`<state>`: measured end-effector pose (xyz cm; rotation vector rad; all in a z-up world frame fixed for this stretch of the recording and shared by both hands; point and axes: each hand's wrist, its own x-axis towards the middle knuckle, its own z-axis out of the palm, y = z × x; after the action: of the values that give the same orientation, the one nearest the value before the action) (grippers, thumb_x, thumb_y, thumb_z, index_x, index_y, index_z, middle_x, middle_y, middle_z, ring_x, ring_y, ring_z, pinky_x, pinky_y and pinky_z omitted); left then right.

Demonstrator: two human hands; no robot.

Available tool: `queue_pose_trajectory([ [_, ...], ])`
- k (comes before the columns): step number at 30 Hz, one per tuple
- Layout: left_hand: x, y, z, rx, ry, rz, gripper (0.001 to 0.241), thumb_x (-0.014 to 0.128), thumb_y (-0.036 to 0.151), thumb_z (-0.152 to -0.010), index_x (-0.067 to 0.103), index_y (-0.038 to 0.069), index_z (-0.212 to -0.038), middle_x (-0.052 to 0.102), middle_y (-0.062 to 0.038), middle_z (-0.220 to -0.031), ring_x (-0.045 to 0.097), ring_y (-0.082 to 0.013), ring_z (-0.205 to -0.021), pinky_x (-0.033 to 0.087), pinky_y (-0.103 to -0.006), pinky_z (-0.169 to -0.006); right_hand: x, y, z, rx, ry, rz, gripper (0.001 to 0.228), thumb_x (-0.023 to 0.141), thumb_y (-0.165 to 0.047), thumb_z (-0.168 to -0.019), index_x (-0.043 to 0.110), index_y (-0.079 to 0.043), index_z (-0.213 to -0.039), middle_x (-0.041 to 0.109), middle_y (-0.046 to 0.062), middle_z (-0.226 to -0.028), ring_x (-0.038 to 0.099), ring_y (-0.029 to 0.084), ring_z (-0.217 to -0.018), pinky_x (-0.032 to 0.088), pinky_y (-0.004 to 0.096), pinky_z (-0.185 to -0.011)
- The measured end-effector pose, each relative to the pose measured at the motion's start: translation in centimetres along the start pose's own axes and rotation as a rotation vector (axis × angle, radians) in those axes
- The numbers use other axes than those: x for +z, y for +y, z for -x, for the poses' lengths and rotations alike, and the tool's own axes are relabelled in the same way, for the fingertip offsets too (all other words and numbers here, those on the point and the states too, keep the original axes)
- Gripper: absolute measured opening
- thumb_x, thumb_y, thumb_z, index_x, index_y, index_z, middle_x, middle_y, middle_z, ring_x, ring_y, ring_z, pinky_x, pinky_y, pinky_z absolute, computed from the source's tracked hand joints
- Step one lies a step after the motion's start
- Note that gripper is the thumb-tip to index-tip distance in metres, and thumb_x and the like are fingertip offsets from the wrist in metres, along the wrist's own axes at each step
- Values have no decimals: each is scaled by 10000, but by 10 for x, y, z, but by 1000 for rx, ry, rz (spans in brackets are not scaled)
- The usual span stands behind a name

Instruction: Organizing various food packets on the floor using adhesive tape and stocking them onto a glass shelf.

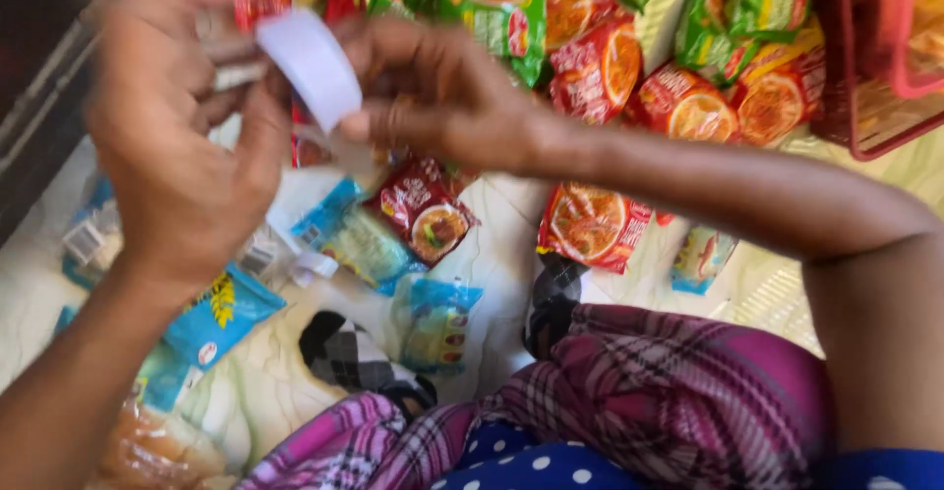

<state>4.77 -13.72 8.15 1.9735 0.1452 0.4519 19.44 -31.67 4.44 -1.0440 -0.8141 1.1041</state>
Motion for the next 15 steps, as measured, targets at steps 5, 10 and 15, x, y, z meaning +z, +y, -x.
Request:
queue_pose_trajectory([
  [5,2,2,1,-195,-23,393,279,630,76,-1039,579,7,-1304,628,-22,-1287,680,-101,-1161,586,-250,-1022,-16,-21,-3,133,148,186,270,740,-148,-1093,633,-9,-1299,719,34,-1135,693,117,-1058,596,276,-941],
  [10,4,-5,-6,-121,-106,515,320,652,220,-1115,598,-51,-1278,672,-40,-1223,660,-65,-1113,555,-204,-1025,-9,-16,-3,271,210,485,307,760,-161,-1051,628,32,-1251,740,100,-1072,685,155,-953,576,323,-804],
  [15,15,-19,-6,-238,-101,471,301,703,237,-1099,686,-50,-1188,719,-34,-1065,686,-68,-902,573,-212,-826,-13,4,7,138,154,270,337,754,-68,-1090,574,9,-1365,720,67,-1179,726,149,-1059,651,317,-938],
])
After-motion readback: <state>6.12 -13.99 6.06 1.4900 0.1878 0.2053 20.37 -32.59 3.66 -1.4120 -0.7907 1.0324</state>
